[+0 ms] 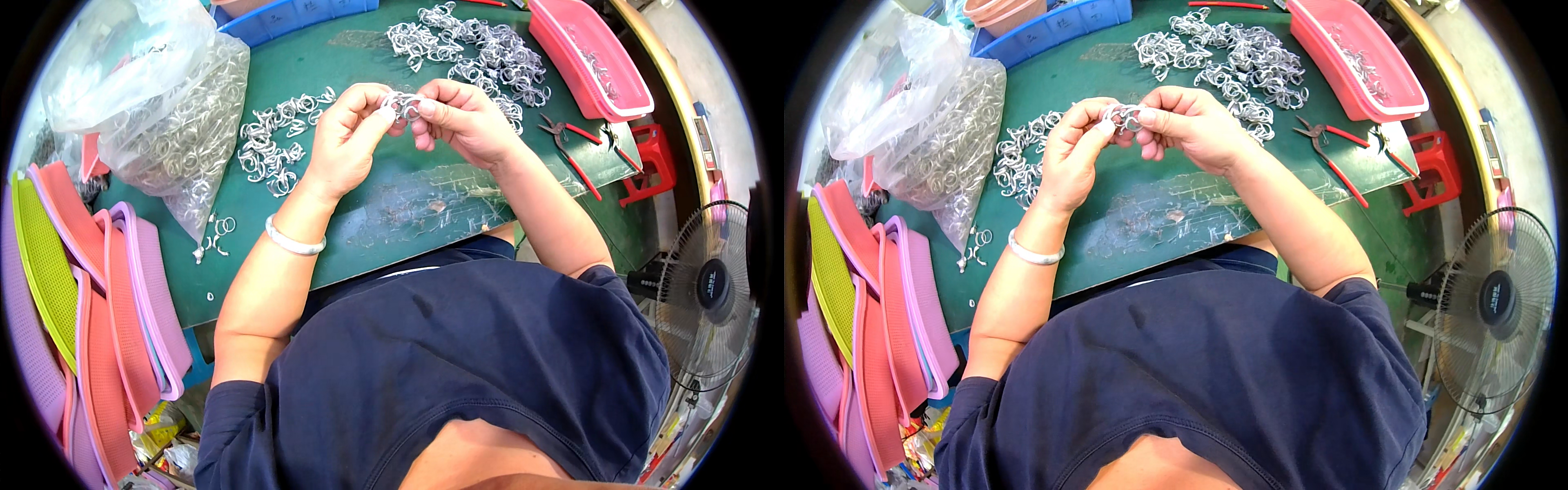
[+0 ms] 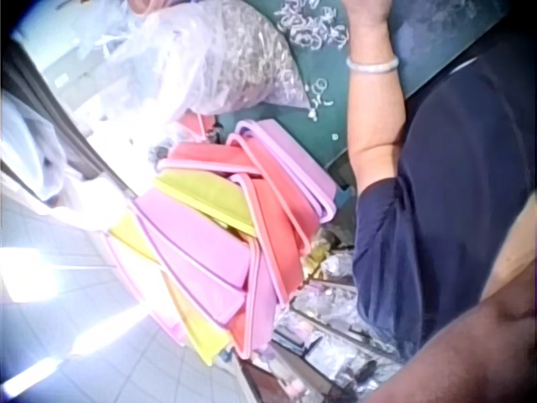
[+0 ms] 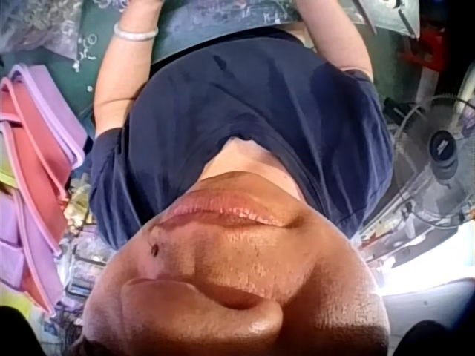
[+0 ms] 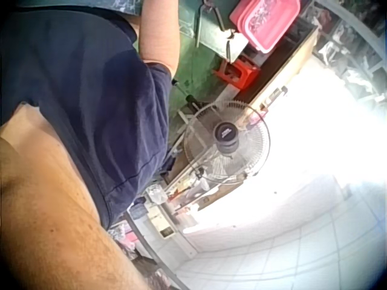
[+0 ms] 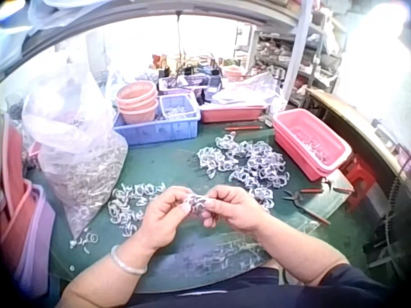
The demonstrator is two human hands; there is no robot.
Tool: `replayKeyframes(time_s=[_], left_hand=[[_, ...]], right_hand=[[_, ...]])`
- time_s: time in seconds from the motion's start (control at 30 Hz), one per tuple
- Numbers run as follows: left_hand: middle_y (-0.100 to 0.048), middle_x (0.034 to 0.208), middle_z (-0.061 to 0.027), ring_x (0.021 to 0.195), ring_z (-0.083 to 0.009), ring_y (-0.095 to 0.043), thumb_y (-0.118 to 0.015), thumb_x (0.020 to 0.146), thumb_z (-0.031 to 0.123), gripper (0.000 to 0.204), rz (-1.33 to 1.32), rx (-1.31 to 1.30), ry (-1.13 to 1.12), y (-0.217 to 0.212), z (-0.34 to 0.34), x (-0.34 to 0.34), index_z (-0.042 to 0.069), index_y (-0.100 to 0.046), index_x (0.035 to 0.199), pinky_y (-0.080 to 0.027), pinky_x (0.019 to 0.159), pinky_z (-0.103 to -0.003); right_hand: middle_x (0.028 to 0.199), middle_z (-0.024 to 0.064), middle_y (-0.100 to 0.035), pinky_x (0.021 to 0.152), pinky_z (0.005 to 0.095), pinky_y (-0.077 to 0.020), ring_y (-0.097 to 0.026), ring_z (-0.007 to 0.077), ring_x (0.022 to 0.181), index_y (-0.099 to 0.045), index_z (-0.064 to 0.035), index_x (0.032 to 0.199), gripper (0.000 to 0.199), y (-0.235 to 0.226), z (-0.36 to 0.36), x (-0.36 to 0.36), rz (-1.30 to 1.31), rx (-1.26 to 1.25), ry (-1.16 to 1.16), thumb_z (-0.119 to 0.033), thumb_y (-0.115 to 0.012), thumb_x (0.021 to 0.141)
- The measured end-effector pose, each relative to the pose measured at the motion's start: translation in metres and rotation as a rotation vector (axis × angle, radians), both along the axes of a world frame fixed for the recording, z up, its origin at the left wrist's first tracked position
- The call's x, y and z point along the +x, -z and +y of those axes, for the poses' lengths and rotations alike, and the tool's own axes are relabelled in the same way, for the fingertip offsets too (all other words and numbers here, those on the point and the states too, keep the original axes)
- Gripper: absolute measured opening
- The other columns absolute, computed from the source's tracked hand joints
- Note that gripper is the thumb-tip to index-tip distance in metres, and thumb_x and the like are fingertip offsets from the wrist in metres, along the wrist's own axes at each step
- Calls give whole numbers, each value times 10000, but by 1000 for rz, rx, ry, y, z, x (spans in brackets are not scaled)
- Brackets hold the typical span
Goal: The person links metal rings by hand to form chains, picking rings from a pile and joining them at a workstation.
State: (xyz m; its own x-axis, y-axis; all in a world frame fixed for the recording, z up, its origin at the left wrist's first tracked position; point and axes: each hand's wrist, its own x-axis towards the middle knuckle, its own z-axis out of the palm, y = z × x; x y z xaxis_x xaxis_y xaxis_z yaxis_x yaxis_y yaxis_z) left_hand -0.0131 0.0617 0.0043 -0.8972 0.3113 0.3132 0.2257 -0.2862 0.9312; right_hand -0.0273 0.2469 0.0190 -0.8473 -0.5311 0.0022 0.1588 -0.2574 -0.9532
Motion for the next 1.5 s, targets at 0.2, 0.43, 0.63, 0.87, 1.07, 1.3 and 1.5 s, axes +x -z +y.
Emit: replayKeyframes(time_s=[0.2, 0.43, 0.63, 0.87, 1.07, 1.3, 1.5], left_hand=[[-584, 874, -64, 767, -114, -541, -486, 857, 61, 148, -34, -38, -38, 2, -1, -1, -10, -548, 970, -444, 706, -245], [-580, 845, -48, 742, -107, -537, -507, 862, 88, 140, -42, -54, -53, 5, 1, -1, -7, -557, 952, -439, 681, -237], [-553, 802, -15, 703, -84, -504, -506, 862, 97, 116, -50, -135, -68, 5, -1, -2, 14, -565, 918, -411, 649, -215], [-541, 797, -12, 721, -85, -484, -500, 845, 86, 105, -38, -86, -68, 7, -2, -3, 20, -568, 891, -401, 673, -223], [-572, 851, -34, 744, -104, -503, -469, 846, 77, 136, -148, 16, -23, 7, -1, -4, 18, -570, 915, -418, 692, -243], [-597, 905, -42, 798, -109, -533, -477, 835, 67, 145, -241, 116, 10, 8, -1, -7, 21, -577, 929, -441, 689, -248], [-584, 959, -53, 844, -127, -543, -443, 847, 50, 173, -226, 91, 29, 13, -4, -10, 13, -557, 972, -450, 729, -267]], right_hand=[[704, 45, -584, 555, 245, -482, -574, 131, 605, -568, -29, 861, 125, 6, -4, 0, -153, -150, 2, -150, -537, 866], [689, 45, -574, 540, 252, -475, -560, 139, 592, -573, -34, 850, 113, 9, -1, -4, -281, -231, -25, -135, -524, 866], [712, 28, -558, 530, 235, -454, -540, 113, 608, -555, -40, 847, 108, 8, -3, -2, -307, -215, 12, -134, -510, 875], [742, 13, -584, 526, 238, -455, -558, 96, 612, -563, -52, 850, 95, 3, -9, 1, -245, -184, 44, -134, -521, 874], [748, 38, -592, 552, 250, -472, -573, 123, 628, -563, -27, 883, 123, 2, -6, -1, -239, -170, -34, -136, -506, 881], [772, 58, -597, 590, 238, -488, -589, 135, 659, -553, -1, 952, 150, -7, -7, 3, -119, -43, 2, -124, -504, 880], [765, 44, -592, 584, 223, -472, -580, 107, 649, -552, 6, 949, 151, -6, -7, 5, 58, 154, 62, -117, -529, 865]])
